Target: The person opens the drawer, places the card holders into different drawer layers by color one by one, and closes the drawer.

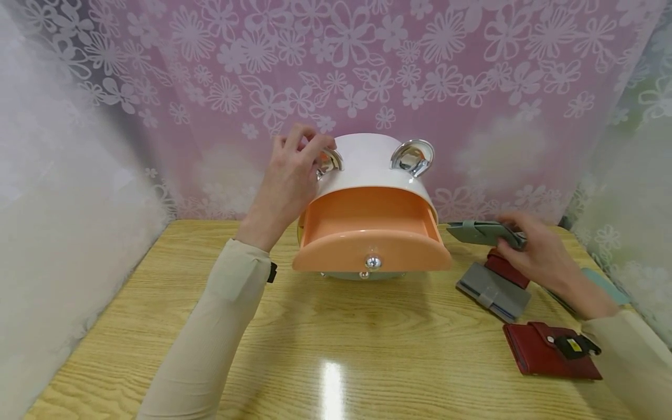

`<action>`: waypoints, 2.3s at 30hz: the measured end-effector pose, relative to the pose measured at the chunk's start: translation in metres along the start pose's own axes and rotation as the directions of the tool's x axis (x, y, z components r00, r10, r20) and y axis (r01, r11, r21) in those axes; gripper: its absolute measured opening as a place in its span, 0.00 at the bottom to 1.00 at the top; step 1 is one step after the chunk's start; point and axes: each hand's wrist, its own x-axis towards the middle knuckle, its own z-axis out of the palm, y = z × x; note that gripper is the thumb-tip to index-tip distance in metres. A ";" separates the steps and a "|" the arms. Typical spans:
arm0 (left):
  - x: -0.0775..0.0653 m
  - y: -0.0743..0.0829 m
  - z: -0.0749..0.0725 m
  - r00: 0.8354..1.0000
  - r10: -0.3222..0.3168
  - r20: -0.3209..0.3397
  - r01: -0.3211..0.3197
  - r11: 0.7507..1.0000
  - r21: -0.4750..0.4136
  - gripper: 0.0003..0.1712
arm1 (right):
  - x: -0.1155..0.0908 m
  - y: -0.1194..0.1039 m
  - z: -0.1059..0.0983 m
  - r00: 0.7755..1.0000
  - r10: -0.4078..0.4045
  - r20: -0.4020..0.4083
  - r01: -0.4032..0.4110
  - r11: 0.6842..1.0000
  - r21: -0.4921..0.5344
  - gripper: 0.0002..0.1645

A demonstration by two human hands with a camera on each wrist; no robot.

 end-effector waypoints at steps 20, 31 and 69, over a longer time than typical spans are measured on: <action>0.004 -0.005 0.001 0.999 -0.050 -0.010 0.049 0.994 -0.094 0.14 | 0.006 -0.028 -0.021 0.984 0.088 -0.154 -0.081 0.995 0.051 0.27; 0.007 -0.005 0.003 0.997 -0.059 -0.044 0.054 0.992 -0.112 0.11 | 0.009 -0.039 -0.032 0.970 0.118 -0.213 -0.098 0.990 0.102 0.23; 0.012 -0.004 0.010 0.989 -0.130 -0.068 0.123 0.986 -0.109 0.11 | 0.065 -0.127 -0.036 0.824 -0.057 -0.563 0.320 0.867 0.381 0.26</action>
